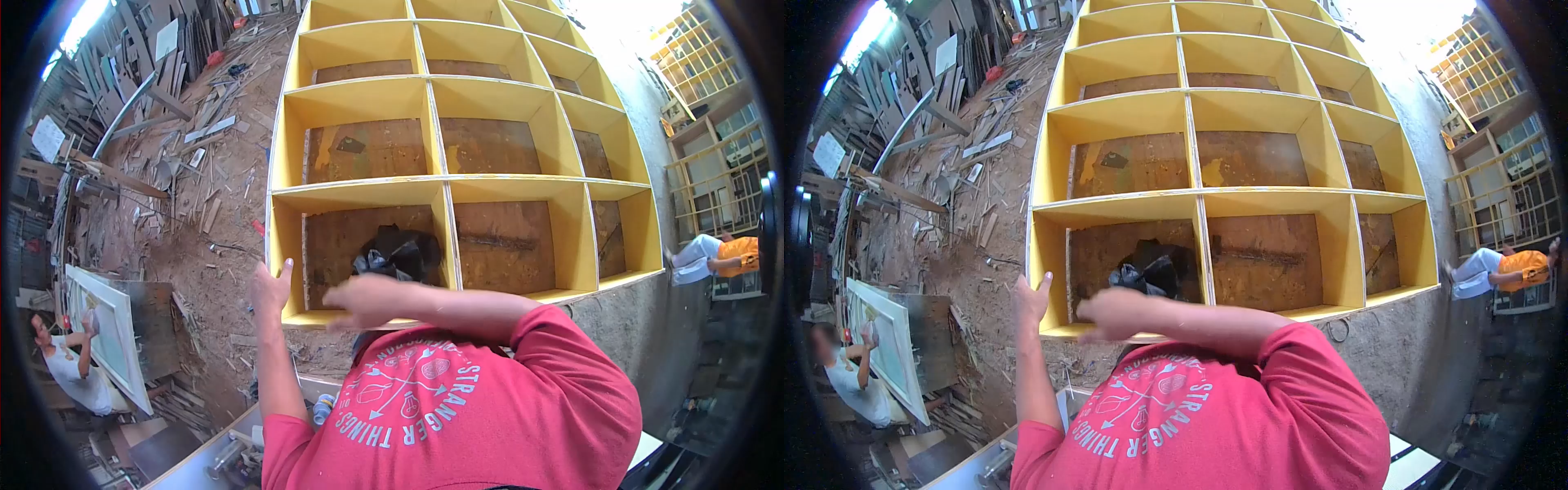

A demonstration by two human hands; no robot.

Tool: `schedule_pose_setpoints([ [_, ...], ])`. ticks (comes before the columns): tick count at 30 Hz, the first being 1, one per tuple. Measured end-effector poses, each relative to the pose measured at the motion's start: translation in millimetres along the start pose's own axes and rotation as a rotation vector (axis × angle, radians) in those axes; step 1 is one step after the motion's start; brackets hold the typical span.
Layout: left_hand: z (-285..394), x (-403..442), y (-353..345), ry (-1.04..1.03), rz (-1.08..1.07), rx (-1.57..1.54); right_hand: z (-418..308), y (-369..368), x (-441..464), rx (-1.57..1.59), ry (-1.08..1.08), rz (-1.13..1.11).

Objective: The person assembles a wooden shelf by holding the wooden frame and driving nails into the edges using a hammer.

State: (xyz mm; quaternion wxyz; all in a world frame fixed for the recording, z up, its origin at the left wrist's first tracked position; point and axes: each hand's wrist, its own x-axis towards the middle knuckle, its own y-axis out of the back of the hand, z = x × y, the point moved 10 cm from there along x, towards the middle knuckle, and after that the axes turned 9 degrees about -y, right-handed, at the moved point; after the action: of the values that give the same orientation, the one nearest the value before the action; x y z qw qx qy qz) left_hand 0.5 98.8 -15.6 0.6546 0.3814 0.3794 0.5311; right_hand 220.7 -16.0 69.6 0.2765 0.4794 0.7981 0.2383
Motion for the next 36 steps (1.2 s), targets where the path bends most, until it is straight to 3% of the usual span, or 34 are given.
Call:
schedule_pose_setpoints([
  [1,1,0,3,0.023,0.006,0.038,-5,2,-1,0.002,0.006,-0.004],
  [5,10,-10,4,0.076,-0.038,0.005,71,129,-46,0.094,-0.201,0.547],
  [6,8,-7,6,0.063,-0.03,0.024,101,157,-67,0.07,-0.425,0.634],
  [8,-1,-3,1,0.056,-0.007,0.043,165,178,-107,-0.103,-0.62,0.617],
  [9,-7,1,0,0.04,0.001,0.057,203,170,-117,-0.223,-0.679,0.493],
  [12,-4,2,0,0.009,0.013,0.053,400,67,-158,-0.388,-0.911,0.135],
  [14,-3,3,1,0.02,0.009,0.055,470,6,-177,-0.509,-0.901,0.029],
  [17,-8,3,-1,0.031,0.016,0.028,453,3,-173,-0.573,-0.863,-0.09],
  [21,-17,3,-8,0.018,0.037,-0.012,444,29,-204,-0.358,-0.923,0.082],
  [26,-5,-1,2,0.036,0.028,0.017,307,96,-260,-0.275,-1.119,0.22],
  [29,-7,4,-2,0.036,0.039,0.017,227,121,-255,0.102,-1.005,0.396],
  [32,1,0,2,0.039,0.021,0.027,163,150,-222,0.037,-0.659,0.776],
  [36,-7,3,-2,0.028,0.035,0.048,168,151,-190,-0.303,-0.631,0.781],
])
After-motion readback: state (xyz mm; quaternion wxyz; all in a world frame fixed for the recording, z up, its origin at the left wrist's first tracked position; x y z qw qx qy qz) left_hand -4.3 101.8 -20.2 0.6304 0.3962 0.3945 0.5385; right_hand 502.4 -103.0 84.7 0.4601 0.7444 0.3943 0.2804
